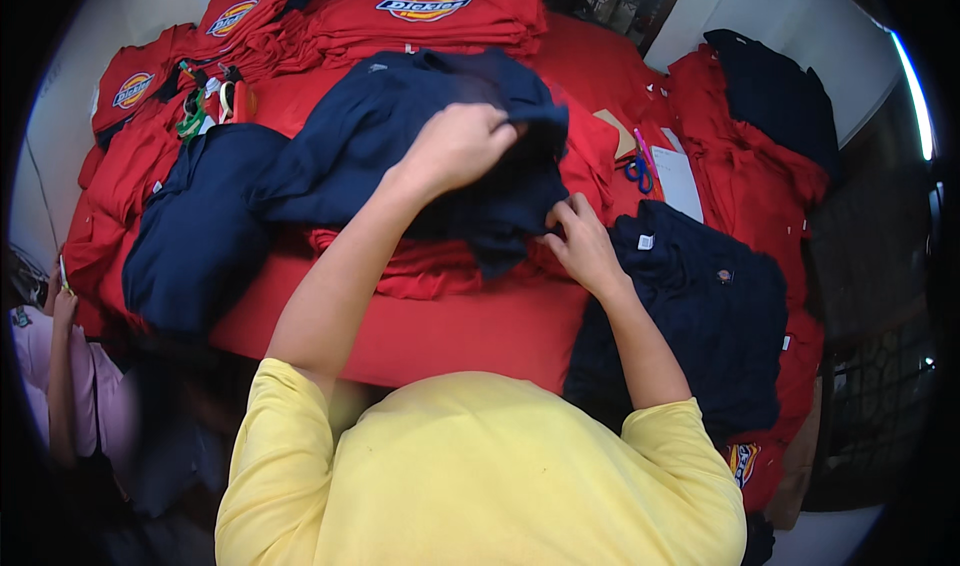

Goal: The person sorts and stacks dark blue and red shirts on a table, writes on a small notepad using a pen, and points to specific details on the garments while working alongside another person.

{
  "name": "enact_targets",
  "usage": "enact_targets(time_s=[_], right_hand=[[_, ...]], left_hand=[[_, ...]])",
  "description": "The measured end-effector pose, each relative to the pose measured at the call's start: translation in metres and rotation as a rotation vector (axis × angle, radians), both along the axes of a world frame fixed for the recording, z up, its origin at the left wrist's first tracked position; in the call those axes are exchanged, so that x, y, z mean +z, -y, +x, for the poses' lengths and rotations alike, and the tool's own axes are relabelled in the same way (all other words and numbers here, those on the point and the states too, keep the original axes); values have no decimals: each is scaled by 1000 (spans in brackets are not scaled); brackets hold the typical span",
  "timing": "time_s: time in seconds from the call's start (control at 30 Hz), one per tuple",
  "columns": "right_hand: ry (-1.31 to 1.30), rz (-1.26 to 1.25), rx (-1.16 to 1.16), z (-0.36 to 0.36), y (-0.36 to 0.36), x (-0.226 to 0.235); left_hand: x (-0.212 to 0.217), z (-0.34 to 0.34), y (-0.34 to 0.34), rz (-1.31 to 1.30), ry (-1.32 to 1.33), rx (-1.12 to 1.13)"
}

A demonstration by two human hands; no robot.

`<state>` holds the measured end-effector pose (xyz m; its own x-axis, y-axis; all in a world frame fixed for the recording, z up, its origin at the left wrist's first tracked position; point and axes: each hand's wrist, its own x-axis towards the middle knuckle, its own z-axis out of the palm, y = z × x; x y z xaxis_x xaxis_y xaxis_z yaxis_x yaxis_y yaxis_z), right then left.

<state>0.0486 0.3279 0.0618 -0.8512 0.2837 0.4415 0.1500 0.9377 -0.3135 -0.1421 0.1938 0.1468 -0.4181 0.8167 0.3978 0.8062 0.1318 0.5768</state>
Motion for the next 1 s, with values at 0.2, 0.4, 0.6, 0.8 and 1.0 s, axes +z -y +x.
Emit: enact_targets(time_s=[0.2,0.4,0.6,0.8,1.0], right_hand=[[-305,118,33,-24,-8,70],[-124,-248,80,-27,20,25],[-15,-278,195,-39,3,38],[48,35,276,-43,2,43],[-395,42,220,-66,4,71]], left_hand=[[-24,12,-6,-26,-302,-158],[-5,-34,-4,183,-50,158],[3,-18,12,85,-185,86],[9,-11,15,48,-178,117],[-9,-13,13,199,-143,-79]])
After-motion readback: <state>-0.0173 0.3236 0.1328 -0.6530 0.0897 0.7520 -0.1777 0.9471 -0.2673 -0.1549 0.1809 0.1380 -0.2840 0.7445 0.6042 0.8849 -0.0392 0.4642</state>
